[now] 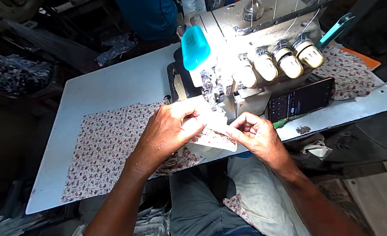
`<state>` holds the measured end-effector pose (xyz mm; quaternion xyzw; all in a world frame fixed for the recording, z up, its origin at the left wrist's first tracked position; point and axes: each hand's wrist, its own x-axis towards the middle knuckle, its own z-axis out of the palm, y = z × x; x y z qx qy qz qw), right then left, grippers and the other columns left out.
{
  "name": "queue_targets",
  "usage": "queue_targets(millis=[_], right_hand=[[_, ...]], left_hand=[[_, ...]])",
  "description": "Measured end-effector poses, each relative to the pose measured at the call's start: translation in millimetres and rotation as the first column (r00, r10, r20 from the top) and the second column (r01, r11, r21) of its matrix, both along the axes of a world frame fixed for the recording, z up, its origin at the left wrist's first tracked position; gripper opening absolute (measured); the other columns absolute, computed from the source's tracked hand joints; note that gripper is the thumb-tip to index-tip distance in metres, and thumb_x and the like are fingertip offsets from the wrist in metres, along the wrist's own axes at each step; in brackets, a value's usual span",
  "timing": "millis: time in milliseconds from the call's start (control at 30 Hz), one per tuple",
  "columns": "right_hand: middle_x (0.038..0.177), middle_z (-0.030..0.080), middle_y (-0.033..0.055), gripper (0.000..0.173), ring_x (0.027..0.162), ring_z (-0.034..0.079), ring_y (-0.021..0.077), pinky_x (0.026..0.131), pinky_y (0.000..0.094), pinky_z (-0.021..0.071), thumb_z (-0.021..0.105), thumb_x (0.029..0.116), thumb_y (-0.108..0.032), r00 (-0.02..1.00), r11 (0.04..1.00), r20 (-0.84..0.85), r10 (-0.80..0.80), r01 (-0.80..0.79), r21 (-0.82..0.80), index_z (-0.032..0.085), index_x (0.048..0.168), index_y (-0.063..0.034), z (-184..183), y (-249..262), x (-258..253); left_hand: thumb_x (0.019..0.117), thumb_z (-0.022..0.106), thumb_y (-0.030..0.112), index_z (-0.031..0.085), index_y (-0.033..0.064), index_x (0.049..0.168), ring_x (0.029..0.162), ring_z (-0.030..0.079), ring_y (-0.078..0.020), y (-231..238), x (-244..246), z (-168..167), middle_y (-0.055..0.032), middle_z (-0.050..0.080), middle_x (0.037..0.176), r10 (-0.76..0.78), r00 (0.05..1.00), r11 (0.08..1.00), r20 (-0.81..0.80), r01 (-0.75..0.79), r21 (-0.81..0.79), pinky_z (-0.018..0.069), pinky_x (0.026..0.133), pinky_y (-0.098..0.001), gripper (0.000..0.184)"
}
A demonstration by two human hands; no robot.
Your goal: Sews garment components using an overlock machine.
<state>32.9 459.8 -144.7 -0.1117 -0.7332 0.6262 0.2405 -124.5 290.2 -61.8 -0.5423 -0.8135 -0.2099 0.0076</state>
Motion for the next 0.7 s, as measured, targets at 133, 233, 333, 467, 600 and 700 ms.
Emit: queue_targets(millis=[133, 233, 333, 467, 600, 700], right_hand=[[0.074, 0.067, -0.0039, 0.008, 0.059, 0.061, 0.0017, 0.055, 0.015, 0.0503, 0.074, 0.0892, -0.009, 1.0, 1.0, -0.007, 0.001, -0.001, -0.007, 0.066, 0.091, -0.0114, 0, 1, -2], [0.074, 0.067, -0.0046, 0.01, 0.059, 0.06, 0.0013, 0.054, 0.0148, 0.0498, 0.074, 0.0884, -0.008, 1.0, 1.0, 0.002, -0.009, 0.009, 0.014, 0.066, 0.091, -0.0122, 1, 1, -2], [0.076, 0.067, -0.0041, 0.014, 0.06, 0.061, 0.0017, 0.054, 0.0151, 0.0508, 0.075, 0.0883, -0.007, 1.0, 1.0, -0.001, -0.022, 0.022, 0.012, 0.064, 0.095, -0.0122, 3, 0, -1], [0.084, 0.071, -0.0041, 0.028, 0.068, 0.066, 0.0035, 0.06, 0.0168, 0.0551, 0.075, 0.0901, -0.008, 0.999, 0.999, 0.015, -0.028, 0.029, -0.02, 0.063, 0.115, -0.0138, 6, -4, 7], [0.089, 0.074, -0.0008, 0.023, 0.078, 0.07, 0.0024, 0.073, 0.0179, 0.0601, 0.074, 0.0888, -0.004, 1.0, 0.985, 0.016, 0.021, -0.018, -0.174, 0.07, 0.111, -0.0024, 3, -32, 24], [0.089, 0.072, 0.0022, 0.013, 0.081, 0.069, 0.0031, 0.077, 0.018, 0.0599, 0.076, 0.0875, -0.005, 0.997, 0.964, -0.063, -0.039, 0.021, -0.265, 0.074, 0.098, 0.0015, -10, -57, 26]], left_hand=[[0.0927, 0.064, 0.028, 0.067, 0.0157, 0.083, 0.07, 0.057, -0.0054, 3, -1, -2, 0.0046, 0.06, 0.077, 0.022, 1.0, 1.0, 0.02, -0.022, 0.01, 0.0442, 0.06, -0.0257, 0.016], [0.0929, 0.064, 0.027, 0.067, 0.0146, 0.083, 0.07, 0.057, -0.005, 4, 0, -2, 0.0038, 0.06, 0.076, 0.022, 0.999, 1.0, 0.025, -0.022, 0.015, 0.0441, 0.061, -0.0246, 0.016], [0.0933, 0.066, 0.026, 0.066, 0.014, 0.083, 0.07, 0.056, -0.0036, 4, 1, -1, 0.0042, 0.058, 0.076, 0.02, 0.998, 1.0, 0.052, -0.021, 0.023, 0.0432, 0.062, -0.0226, 0.016], [0.0951, 0.068, 0.013, 0.068, 0.0128, 0.114, 0.067, 0.057, -0.0062, 0, 4, 10, 0.0015, 0.063, 0.082, -0.008, 0.99, 0.999, 0.143, 0.013, -0.034, 0.0471, 0.06, -0.0218, 0.019], [0.0922, 0.069, 0.028, 0.071, 0.0099, 0.087, 0.069, 0.058, -0.0119, 5, 5, 29, -0.0005, 0.058, 0.073, -0.06, 0.994, 0.997, -0.093, 0.054, -0.06, 0.0442, 0.063, -0.0289, 0.019], [0.0899, 0.069, 0.043, 0.069, 0.0143, 0.079, 0.065, 0.053, -0.01, 10, 10, 29, 0.0034, 0.051, 0.069, -0.015, 0.991, 1.0, -0.133, 0.015, -0.002, 0.0391, 0.059, -0.0297, 0.031]])
